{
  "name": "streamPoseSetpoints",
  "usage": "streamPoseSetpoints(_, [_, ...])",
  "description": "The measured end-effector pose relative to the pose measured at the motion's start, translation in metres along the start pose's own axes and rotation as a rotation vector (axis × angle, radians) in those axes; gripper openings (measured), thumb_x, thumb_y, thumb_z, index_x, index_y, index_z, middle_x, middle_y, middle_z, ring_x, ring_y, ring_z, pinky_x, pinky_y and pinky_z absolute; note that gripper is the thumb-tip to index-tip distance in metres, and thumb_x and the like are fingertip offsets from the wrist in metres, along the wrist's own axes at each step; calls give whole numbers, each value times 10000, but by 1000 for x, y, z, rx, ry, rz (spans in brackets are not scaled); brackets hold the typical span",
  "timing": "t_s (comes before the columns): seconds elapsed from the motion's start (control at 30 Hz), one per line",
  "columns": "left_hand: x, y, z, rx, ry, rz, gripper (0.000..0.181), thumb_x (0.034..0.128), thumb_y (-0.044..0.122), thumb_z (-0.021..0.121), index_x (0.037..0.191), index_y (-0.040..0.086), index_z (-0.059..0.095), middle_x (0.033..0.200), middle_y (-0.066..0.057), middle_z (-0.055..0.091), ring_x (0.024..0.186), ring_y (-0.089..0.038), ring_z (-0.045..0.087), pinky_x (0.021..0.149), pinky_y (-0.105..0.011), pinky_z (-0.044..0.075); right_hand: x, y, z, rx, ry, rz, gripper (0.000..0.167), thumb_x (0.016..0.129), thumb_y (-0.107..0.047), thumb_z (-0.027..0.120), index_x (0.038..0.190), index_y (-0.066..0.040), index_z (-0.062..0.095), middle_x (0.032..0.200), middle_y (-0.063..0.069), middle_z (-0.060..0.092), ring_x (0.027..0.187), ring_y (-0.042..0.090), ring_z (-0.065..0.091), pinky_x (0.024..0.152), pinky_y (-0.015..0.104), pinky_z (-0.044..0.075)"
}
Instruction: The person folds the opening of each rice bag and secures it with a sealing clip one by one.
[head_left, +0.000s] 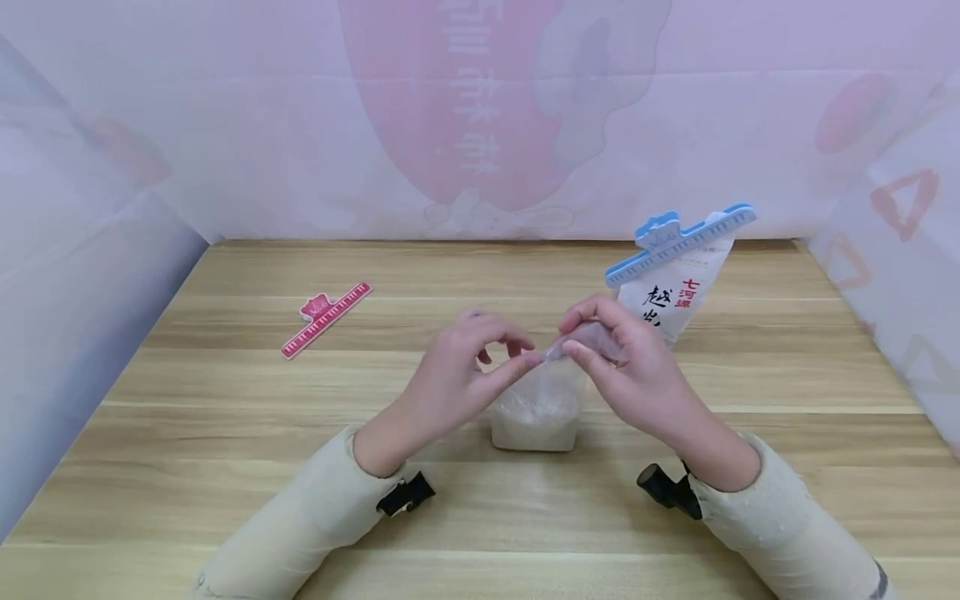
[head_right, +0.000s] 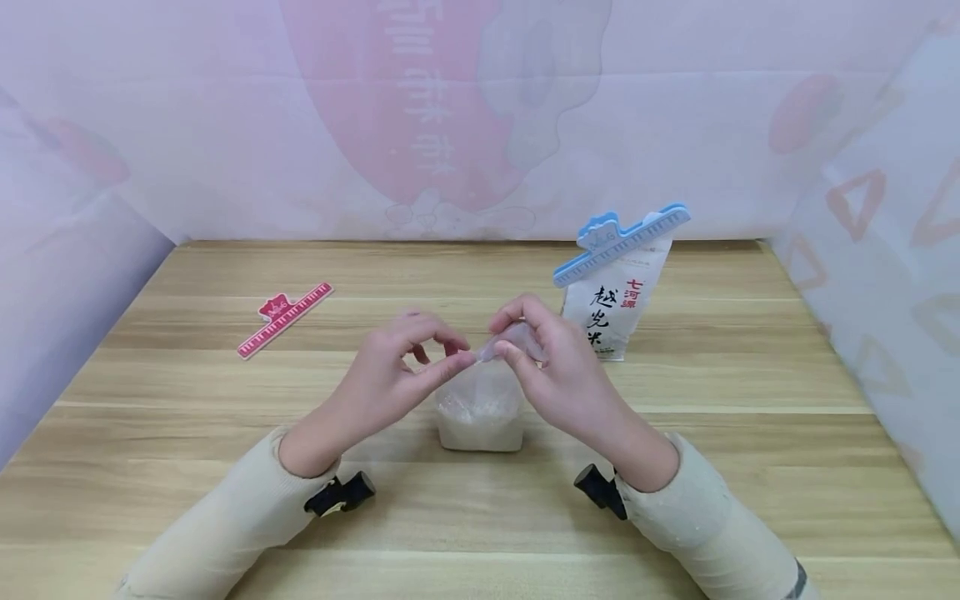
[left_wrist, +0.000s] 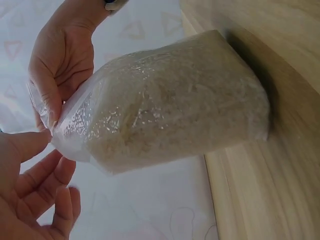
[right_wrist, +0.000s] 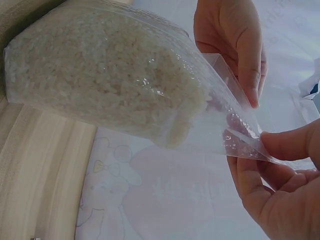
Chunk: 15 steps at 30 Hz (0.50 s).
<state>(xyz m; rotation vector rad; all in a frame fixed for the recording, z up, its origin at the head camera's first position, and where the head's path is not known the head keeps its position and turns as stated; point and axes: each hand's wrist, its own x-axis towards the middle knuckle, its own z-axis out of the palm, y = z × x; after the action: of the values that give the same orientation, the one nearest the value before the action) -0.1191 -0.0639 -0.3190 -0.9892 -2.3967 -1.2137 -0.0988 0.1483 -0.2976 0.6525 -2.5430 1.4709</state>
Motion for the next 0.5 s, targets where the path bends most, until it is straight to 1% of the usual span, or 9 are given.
streamPoseSetpoints(0.03, [2,1,1,-4,11,-2,98,879,212,768,916,124,742,828,34,689,914,-140,533,681,-245,479,0,0,0,2,-2,2,119,939,16,633,1048,21,586,996,123,699,891,44,642,770,185,519])
streamPoseSetpoints(0.07, [4,1,1,-9,18,2,97,869,213,778,909,131,749,817,40,692,929,-148,522,734,-260,469,0,0,0,1,-4,6,126,941,11,633,1055,18,580,1006,123,692,899,41,641,773,187,521])
streamPoseSetpoints(0.1, [6,1,2,-16,23,3,93,857,214,790,896,138,753,808,45,696,948,-159,507,751,-275,448,0,-1,0,3,-7,10,132,942,10,632,1059,17,573,1019,125,682,910,38,642,778,189,522])
streamPoseSetpoints(0.17, [8,3,3,-32,26,-1,84,844,212,803,873,148,755,798,51,700,966,-156,491,763,-289,422,0,-1,0,11,-13,18,133,945,10,627,1061,14,563,1041,131,665,923,37,639,787,192,523])
streamPoseSetpoints(0.27, [9,5,4,-52,16,-15,86,843,204,803,840,143,743,789,48,702,929,-138,497,766,-288,429,0,-2,0,26,-21,28,129,945,18,621,1054,12,550,1061,144,650,946,64,648,802,194,529])
streamPoseSetpoints(0.3, [9,6,5,-55,13,-24,87,846,199,800,832,142,737,788,48,701,920,-135,493,730,-277,433,0,-2,0,30,-22,30,127,945,22,620,1049,14,548,1062,148,646,948,64,649,805,194,531])
streamPoseSetpoints(0.37, [9,6,6,-58,11,-27,88,854,181,790,826,131,724,784,39,696,900,-135,508,711,-266,458,0,-1,0,41,-25,31,126,942,30,619,1043,16,544,1056,149,647,950,61,652,808,192,537])
streamPoseSetpoints(0.43, [9,6,7,-59,11,-16,87,857,157,783,824,117,714,777,27,691,885,-155,534,693,-257,474,0,-1,0,55,-26,24,130,937,42,620,1040,23,543,1048,154,650,942,39,655,801,191,541])
streamPoseSetpoints(0.5, [9,6,9,-56,10,0,82,857,134,777,826,107,706,773,19,685,876,-163,550,675,-243,482,0,0,-1,50,-23,6,137,933,34,632,1044,23,553,1031,142,655,911,27,645,765,193,538])
